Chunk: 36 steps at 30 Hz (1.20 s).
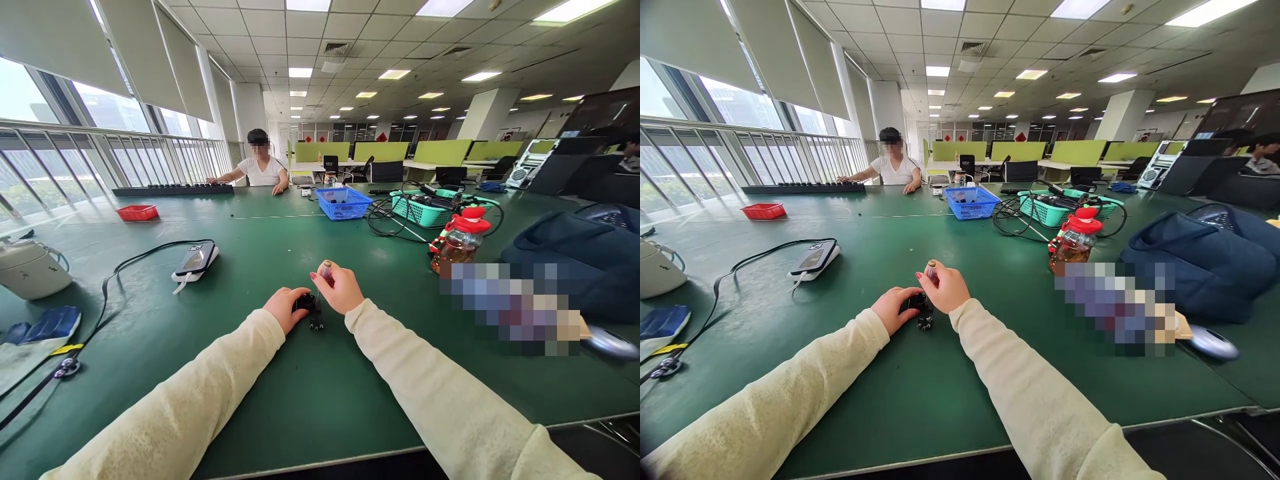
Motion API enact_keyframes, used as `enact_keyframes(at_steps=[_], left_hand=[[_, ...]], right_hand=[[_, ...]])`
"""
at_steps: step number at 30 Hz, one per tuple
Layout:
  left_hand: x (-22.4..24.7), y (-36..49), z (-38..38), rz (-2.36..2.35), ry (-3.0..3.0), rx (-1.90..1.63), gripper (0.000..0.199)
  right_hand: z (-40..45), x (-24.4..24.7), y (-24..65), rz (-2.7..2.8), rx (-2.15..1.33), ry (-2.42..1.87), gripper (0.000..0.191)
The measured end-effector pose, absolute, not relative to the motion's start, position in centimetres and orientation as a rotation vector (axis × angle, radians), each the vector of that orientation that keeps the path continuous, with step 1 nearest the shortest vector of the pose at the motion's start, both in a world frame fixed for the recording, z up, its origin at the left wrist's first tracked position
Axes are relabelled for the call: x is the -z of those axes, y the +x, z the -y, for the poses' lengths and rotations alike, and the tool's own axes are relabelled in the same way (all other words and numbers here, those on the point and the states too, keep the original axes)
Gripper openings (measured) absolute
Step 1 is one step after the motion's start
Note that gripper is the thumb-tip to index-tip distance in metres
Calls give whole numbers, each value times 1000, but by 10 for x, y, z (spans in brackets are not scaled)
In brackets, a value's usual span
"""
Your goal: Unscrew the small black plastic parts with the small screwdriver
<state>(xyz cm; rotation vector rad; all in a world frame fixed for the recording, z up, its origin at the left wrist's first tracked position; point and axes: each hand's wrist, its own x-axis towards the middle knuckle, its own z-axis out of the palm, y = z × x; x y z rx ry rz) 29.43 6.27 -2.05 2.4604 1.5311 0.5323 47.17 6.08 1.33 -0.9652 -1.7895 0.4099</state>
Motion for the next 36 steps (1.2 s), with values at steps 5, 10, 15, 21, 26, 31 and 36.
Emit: enact_keyframes(at_steps=[5, 10, 15, 21, 26, 31, 36], left_hand=[[23, 293, -67, -1534, 2514, -478, 44], [26, 293, -71, -1594, 2520, -444, 29], [24, 293, -70, -1557, 2547, -426, 36], [20, 294, -68, -1539, 2493, -459, 47], [19, 295, -67, -1540, 2493, -461, 46], [20, 294, -67, -1525, 2538, -458, 47], [23, 294, -67, -1494, 2563, -488, 45]], right_hand=[[-47, -20, 465, 1751, -380, -922, 29], [-45, -14, 452, 1945, -349, -863, 29], [-48, -16, 452, 1844, -354, -947, 38], [-60, -19, 471, 1415, -233, -1090, 34], [-75, -8, 474, 1406, -258, -1150, 35], [-80, -1, 468, 1487, -295, -1184, 36], [-85, 1, 466, 1556, -299, -1260, 33]])
